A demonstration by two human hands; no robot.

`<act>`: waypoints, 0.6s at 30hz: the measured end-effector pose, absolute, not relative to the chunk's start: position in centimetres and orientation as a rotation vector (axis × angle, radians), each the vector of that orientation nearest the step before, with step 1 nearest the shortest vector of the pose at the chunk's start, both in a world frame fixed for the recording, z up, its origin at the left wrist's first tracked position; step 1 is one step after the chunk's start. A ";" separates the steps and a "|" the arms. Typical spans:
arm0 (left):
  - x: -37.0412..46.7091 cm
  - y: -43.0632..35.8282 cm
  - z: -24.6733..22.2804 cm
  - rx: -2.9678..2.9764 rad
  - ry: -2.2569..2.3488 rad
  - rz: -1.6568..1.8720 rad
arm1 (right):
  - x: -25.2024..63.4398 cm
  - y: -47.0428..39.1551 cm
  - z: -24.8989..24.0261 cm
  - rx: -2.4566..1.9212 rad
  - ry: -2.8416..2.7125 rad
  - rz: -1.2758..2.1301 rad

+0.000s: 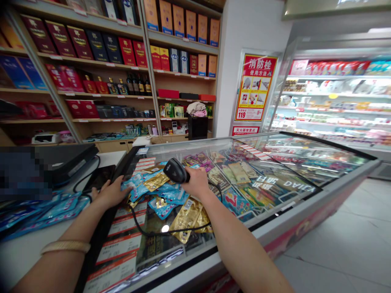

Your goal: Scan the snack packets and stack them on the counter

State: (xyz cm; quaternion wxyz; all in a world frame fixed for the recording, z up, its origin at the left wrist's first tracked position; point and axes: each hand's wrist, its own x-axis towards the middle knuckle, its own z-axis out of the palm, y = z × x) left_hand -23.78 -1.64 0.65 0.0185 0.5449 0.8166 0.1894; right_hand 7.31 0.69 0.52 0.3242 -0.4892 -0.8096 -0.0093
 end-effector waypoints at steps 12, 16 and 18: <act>-26.5 -3.6 2.0 1.624 2.560 1.137 | 7.5 0.8 0.3 -1.272 -2.107 -0.008; -29.6 -4.9 2.2 1.365 2.750 1.257 | 7.5 0.8 0.2 -1.282 -2.109 -0.020; -30.6 -5.2 1.9 1.289 2.776 1.319 | 7.4 0.8 0.2 -1.275 -2.110 -0.036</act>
